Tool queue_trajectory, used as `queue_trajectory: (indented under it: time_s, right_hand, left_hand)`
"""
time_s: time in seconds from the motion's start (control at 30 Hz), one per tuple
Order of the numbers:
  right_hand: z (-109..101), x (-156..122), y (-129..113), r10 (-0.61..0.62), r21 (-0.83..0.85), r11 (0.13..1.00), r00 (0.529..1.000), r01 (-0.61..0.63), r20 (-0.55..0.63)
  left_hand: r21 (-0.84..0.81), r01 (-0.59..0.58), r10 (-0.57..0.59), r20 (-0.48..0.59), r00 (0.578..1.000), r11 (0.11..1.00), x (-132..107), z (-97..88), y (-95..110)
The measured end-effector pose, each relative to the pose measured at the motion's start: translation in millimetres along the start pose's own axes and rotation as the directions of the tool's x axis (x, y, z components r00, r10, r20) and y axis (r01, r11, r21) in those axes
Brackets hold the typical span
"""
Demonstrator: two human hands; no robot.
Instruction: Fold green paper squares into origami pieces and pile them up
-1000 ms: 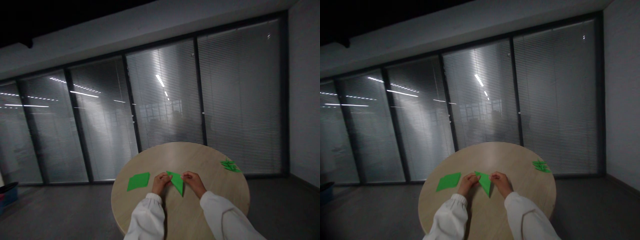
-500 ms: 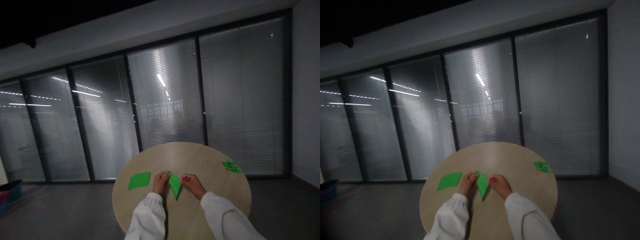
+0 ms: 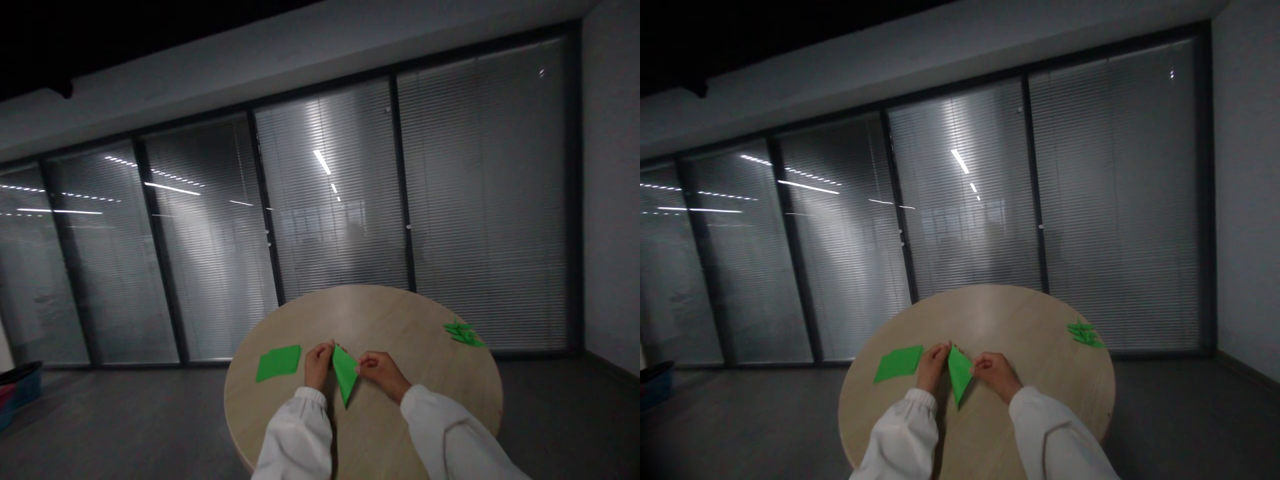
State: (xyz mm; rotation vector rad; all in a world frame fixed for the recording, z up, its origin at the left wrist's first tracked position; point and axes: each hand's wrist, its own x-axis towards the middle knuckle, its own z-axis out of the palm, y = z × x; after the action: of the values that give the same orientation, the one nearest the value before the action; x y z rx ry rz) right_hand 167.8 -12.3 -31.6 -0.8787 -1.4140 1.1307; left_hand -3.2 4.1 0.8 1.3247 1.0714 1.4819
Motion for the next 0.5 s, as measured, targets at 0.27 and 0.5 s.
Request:
queue_trajectory:
  time_s: [0.27, 0.5]
  right_hand:
    - [0, 0, 3, 0.014, 0.022, 1.0, 1.0, -0.014, 0.014]
    - [-1, 5, 6, 0.017, 0.026, 1.0, 1.0, -0.016, -0.01]
  left_hand:
    - [0.011, -0.007, 0.007, -0.043, 0.999, 1.0, -3, 0.6, 3]
    - [0.116, -0.171, 0.185, -0.121, 0.975, 0.978, -10, 0.8, 10]
